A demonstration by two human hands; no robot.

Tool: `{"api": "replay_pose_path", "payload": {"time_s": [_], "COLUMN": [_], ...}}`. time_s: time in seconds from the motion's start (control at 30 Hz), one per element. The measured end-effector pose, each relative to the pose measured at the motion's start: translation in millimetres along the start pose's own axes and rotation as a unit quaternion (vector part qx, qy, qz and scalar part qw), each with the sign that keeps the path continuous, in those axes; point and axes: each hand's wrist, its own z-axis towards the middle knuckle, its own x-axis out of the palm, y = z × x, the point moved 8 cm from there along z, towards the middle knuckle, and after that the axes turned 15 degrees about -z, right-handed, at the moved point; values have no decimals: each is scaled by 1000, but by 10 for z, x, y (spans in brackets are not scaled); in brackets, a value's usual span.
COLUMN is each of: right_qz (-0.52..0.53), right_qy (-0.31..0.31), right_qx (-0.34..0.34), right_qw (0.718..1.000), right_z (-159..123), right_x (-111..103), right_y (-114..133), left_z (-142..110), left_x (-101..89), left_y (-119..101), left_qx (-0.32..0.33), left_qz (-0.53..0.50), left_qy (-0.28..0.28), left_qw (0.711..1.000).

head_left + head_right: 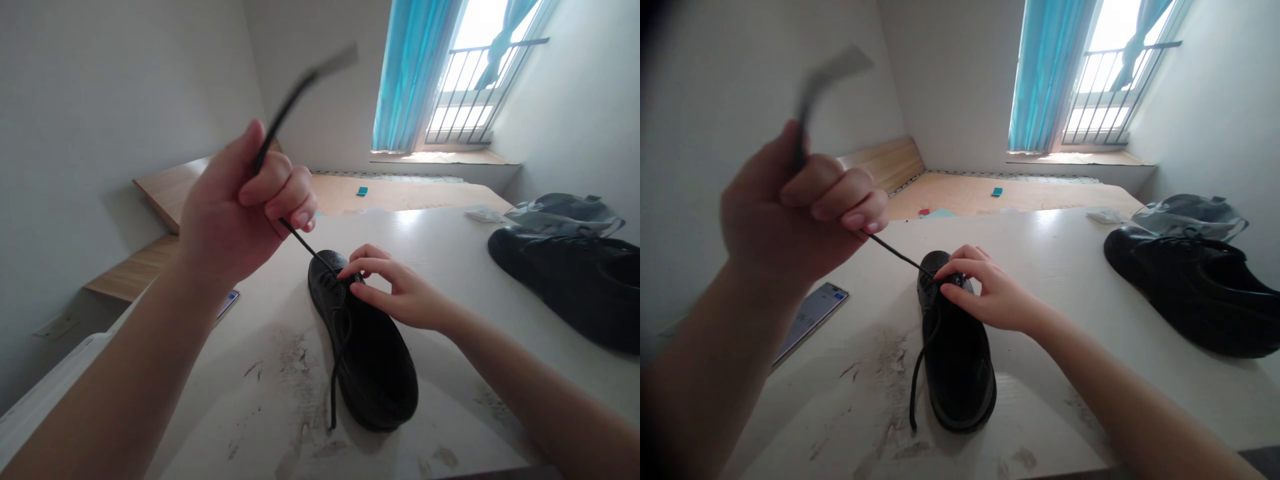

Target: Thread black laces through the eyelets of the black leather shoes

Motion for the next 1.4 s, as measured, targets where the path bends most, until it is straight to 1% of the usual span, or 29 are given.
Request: {"api": "replay_pose_path", "payload": {"time_s": [0.07, 0.1, 0.13, 0.17, 0.23, 0.27, 0.3, 0.37, 0.43, 0.5, 0.57, 0.63, 0.73, 0.8, 0.87, 0.9, 0.93, 1.07, 1.2, 1.3, 1.37, 1.4], "right_qz": [-67, -78, -76, -65, -23, 11, 53, 155, 245, 301, 332, 347, 358, 393, 446, 466, 476, 453, 436, 461, 481, 488], "right_qy": [-1, 0, 3, 5, 5, 3, -1, -12, -36, -80, -134, -175, -211, -221, -203, -184, -164, -94, -58, -66, -73, -63], "right_qx": [-30, -33, -32, -31, -31, -30, -28, -10, 20, 47, 66, 85, 118, 136, 150, 153, 152, 126, 102, 60, 19, -8], "right_qw": [997, 996, 997, 997, 999, 999, 998, 988, 969, 949, 931, 917, 902, 882, 859, 852, 851, 878, 893, 883, 873, 871], "right_z": [-21, -27, -28, -27, -17, -10, -4, 5, 5, -6, -28, -51, -73, -75, -56, -42, -29, -7, -12, -14, -19, -21], "right_x": [68, 88, 100, 102, 87, 75, 61, 33, -6, -80, -183, -277, -382, -422, -409, -391, -373, -300, -251, -351, -458, -497], "right_y": [83, 98, 101, 101, 96, 91, 81, 42, -17, -72, -115, -141, -164, -179, -189, -188, -184, -169, -148, -86, -26, 21], "left_z": [-61, -100, -140, -173, -213, -219, -219, -207, -208, -216, -214, -201, -200, -208, -212, -211, -211, -213, -221, -227, -238, -244], "left_x": [159, 193, 194, 164, 43, -20, -70, -109, -99, -96, -111, -133, -168, -186, -192, -194, -199, -233, -264, -288, -289, -283], "left_y": [-40, -8, 58, 145, 343, 429, 501, 602, 685, 751, 782, 786, 802, 819, 833, 839, 847, 872, 873, 853, 848, 851], "left_qx": [-54, -94, -139, -180, -242, -256, -261, -249, -246, -260, -271, -269, -273, -279, -281, -282, -283, -296, -306, -314, -323, -326], "left_qz": [5, 21, 52, 98, 224, 296, 363, 471, 527, 547, 556, 566, 576, 578, 573, 569, 566, 552, 543, 548, 548, 546], "left_qy": [113, 153, 179, 189, 174, 159, 143, 123, 122, 126, 127, 126, 126, 127, 131, 133, 136, 146, 144, 128, 124, 126], "left_qw": [992, 984, 973, 960, 928, 906, 883, 837, 804, 786, 776, 769, 760, 756, 758, 761, 762, 766, 768, 764, 762, 761]}}
